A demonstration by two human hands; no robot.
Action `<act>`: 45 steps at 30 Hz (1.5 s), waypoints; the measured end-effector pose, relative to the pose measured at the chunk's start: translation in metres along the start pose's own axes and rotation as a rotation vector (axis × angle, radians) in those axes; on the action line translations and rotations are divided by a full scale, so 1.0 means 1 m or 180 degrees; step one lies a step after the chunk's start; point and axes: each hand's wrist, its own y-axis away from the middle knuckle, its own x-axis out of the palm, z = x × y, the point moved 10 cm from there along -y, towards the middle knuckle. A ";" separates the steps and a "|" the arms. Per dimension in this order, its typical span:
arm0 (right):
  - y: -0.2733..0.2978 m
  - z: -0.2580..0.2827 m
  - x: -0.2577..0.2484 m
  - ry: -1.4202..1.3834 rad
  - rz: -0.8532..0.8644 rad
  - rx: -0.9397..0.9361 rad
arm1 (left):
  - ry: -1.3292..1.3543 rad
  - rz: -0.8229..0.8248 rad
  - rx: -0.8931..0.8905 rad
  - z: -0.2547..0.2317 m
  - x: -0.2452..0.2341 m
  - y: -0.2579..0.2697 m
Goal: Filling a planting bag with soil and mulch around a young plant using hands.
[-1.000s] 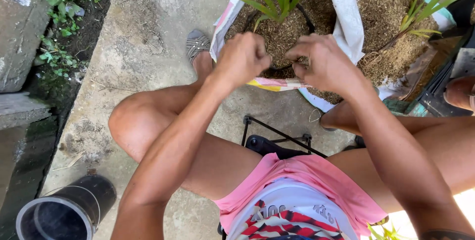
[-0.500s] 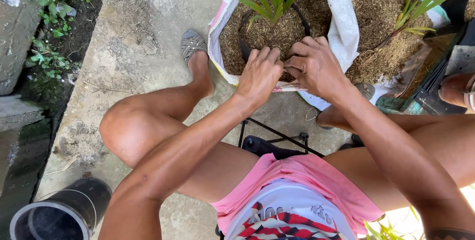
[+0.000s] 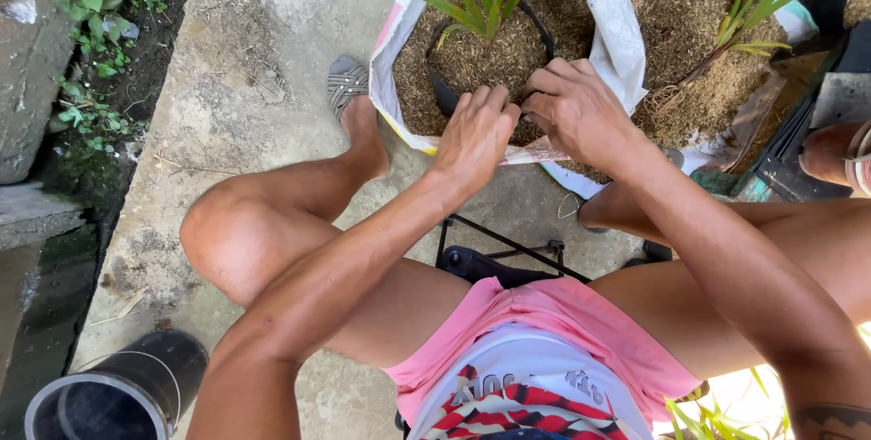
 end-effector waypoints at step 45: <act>-0.013 -0.079 -0.022 -0.1626 -0.0961 0.1967 | 0.3229 -0.0742 -0.1885 0.024 0.011 -0.052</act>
